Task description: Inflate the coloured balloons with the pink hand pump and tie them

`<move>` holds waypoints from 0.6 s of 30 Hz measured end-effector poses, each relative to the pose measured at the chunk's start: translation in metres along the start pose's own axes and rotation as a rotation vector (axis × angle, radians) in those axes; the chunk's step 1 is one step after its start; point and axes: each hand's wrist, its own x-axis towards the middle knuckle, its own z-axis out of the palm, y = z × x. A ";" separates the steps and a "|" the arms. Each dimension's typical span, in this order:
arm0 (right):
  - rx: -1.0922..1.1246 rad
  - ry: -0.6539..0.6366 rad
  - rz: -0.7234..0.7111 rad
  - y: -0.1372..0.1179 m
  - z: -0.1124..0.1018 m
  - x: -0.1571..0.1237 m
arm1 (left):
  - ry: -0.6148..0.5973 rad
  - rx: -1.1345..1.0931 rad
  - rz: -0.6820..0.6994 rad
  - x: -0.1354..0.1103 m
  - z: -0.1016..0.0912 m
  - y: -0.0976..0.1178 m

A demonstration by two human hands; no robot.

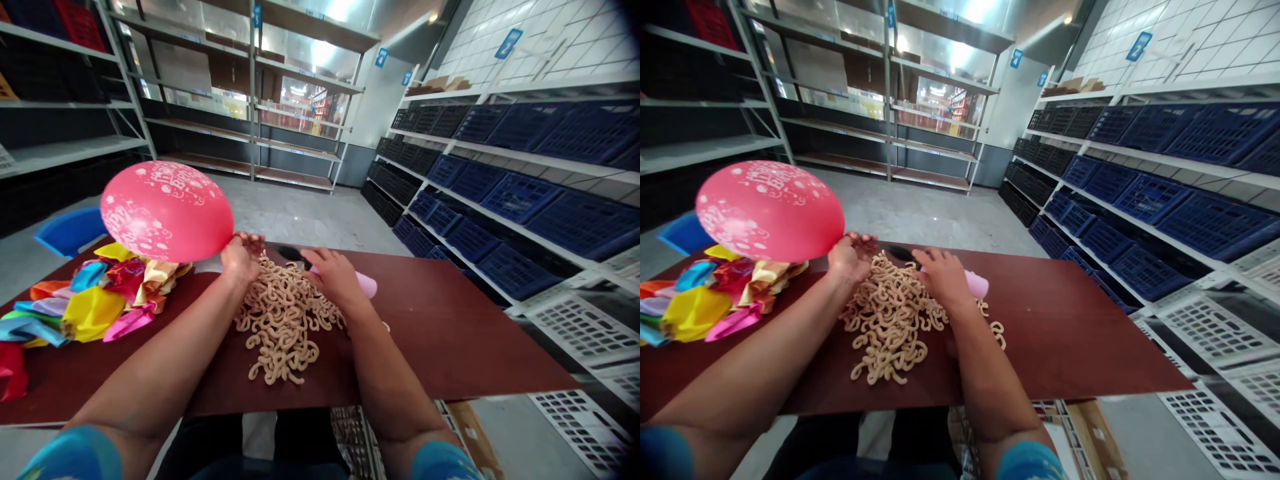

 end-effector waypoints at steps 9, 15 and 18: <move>-0.055 -0.357 0.378 0.028 0.039 -0.003 | -0.171 0.362 -0.125 -0.012 0.002 -0.003; 0.109 0.061 0.169 0.015 0.025 0.004 | -0.401 0.431 -0.297 -0.036 0.006 -0.013; 0.374 0.157 -0.031 0.004 0.016 0.005 | -0.591 0.490 -0.359 -0.050 0.006 -0.014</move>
